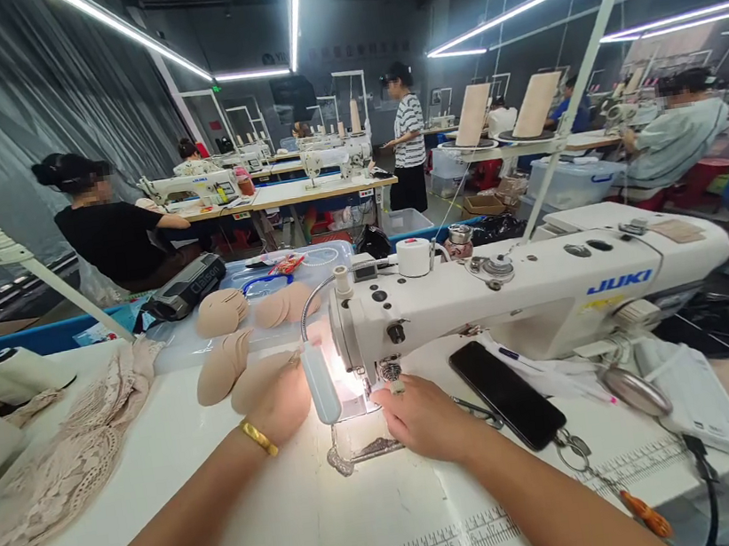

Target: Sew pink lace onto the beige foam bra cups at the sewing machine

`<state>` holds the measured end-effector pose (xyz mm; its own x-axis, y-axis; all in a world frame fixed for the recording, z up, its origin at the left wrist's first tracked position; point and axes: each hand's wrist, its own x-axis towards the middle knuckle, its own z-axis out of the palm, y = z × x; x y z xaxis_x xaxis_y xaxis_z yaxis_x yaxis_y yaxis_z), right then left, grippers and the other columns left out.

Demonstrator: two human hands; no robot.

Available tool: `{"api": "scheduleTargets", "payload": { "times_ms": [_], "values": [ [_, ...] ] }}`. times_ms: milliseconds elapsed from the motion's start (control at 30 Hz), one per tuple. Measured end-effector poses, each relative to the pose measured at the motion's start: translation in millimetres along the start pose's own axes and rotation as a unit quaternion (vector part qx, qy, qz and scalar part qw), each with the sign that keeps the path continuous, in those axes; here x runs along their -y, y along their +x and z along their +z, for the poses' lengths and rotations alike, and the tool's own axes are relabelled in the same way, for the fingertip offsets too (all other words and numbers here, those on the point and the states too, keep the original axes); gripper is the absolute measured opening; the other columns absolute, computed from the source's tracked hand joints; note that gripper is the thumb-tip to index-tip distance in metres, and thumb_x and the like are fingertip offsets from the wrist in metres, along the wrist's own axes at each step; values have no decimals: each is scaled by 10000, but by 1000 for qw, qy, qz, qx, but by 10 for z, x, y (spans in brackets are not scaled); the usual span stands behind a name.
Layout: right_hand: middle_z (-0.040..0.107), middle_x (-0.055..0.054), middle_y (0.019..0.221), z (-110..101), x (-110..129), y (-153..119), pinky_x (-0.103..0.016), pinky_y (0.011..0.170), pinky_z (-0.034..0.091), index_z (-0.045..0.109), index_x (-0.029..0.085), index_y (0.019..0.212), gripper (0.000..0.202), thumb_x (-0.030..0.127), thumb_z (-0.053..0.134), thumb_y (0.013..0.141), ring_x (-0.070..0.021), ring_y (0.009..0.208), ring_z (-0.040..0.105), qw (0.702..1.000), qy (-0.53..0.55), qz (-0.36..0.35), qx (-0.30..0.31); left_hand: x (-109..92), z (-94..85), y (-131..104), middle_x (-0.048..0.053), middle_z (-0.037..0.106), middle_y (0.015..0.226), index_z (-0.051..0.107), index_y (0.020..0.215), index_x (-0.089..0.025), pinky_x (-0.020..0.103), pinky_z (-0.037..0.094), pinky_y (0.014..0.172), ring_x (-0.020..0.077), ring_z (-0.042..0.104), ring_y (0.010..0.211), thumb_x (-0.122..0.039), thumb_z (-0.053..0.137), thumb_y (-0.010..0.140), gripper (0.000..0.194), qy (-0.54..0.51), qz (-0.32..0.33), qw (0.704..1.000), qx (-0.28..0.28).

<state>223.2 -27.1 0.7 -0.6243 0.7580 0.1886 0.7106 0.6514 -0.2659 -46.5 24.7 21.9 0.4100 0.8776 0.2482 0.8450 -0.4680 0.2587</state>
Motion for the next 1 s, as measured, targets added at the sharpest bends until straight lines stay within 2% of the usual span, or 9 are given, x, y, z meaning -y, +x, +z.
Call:
{"api": "scheduleTargets", "payload": {
  "times_ms": [133, 233, 300, 367, 433, 500, 600, 767, 1000],
  "values": [
    [437, 26, 708, -35, 25, 8, -284, 594, 271, 579, 206, 963, 212, 90, 404, 925, -158, 581, 273, 1000, 4, 0, -4, -107, -190, -211, 49, 585, 636, 564, 737, -183, 334, 405, 530, 242, 584, 567, -95, 552, 797, 107, 75, -30, 989, 121],
    [453, 20, 715, -36, 17, 10, -286, 598, 260, 594, 210, 984, 216, 99, 416, 934, -165, 608, 315, 1000, 9, -5, -10, -331, -258, -349, 27, 566, 607, 508, 641, -203, 320, 401, 543, 233, 586, 583, -193, 601, 834, 214, 83, 0, 982, 171],
    [466, 15, 721, -28, 0, 8, -287, 608, 264, 604, 212, 982, 212, 106, 424, 943, -171, 626, 332, 1000, 12, -8, -11, -458, -220, -383, 37, 631, 717, 539, 687, -200, 314, 447, 611, 232, 626, 698, -162, 591, 854, 178, 60, 51, 985, 152],
    [480, 6, 731, -19, -17, 3, -285, 620, 273, 614, 213, 986, 209, 117, 432, 953, -177, 644, 349, 1000, 14, -10, -11, -525, -130, -379, 50, 681, 865, 577, 759, -195, 300, 486, 693, 219, 643, 823, -84, 541, 867, 159, 12, 127, 988, 83],
    [496, -1, 743, -14, -31, -4, -280, 631, 282, 626, 216, 1003, 213, 128, 435, 962, -181, 653, 363, 1000, 16, -8, -11, -539, -27, -357, 51, 693, 910, 596, 783, -191, 288, 506, 731, 201, 641, 852, -28, 483, 869, 217, -34, 194, 980, 14],
    [515, -6, 756, -16, -37, -9, -277, 644, 295, 634, 219, 1029, 226, 130, 436, 967, -180, 653, 376, 1000, 18, -5, -12, -532, 46, -331, 51, 695, 908, 616, 793, -195, 300, 523, 760, 200, 642, 854, -35, 459, 893, 246, -51, 220, 974, -14],
    [536, -8, 767, -24, -34, -11, -276, 660, 315, 643, 224, 1054, 246, 123, 438, 964, -178, 650, 391, 1000, 19, -6, -14, -543, 76, -296, 52, 686, 875, 635, 827, -207, 318, 540, 773, 206, 652, 837, -100, 467, 942, 230, -61, 183, 981, -15],
    [544, -7, 748, -14, -34, -10, -280, 658, 334, 655, 238, 1078, 281, 121, 426, 965, -184, 645, 409, 1000, 18, -1, -18, -642, 78, -259, 19, 669, 777, 574, 793, -217, 282, 515, 639, 179, 629, 696, -167, 446, 978, 231, -128, 73, 989, -14],
    [572, -16, 764, 26, -72, -17, -287, 644, 329, 656, 225, 1077, 278, 150, 407, 978, -196, 690, 445, 1000, 16, -9, -12, -707, 188, -258, 19, 674, 841, 550, 834, -230, 284, 541, 665, 175, 645, 741, -179, 407, 1009, 232, -137, 0, 990, -29]
  ]
}}
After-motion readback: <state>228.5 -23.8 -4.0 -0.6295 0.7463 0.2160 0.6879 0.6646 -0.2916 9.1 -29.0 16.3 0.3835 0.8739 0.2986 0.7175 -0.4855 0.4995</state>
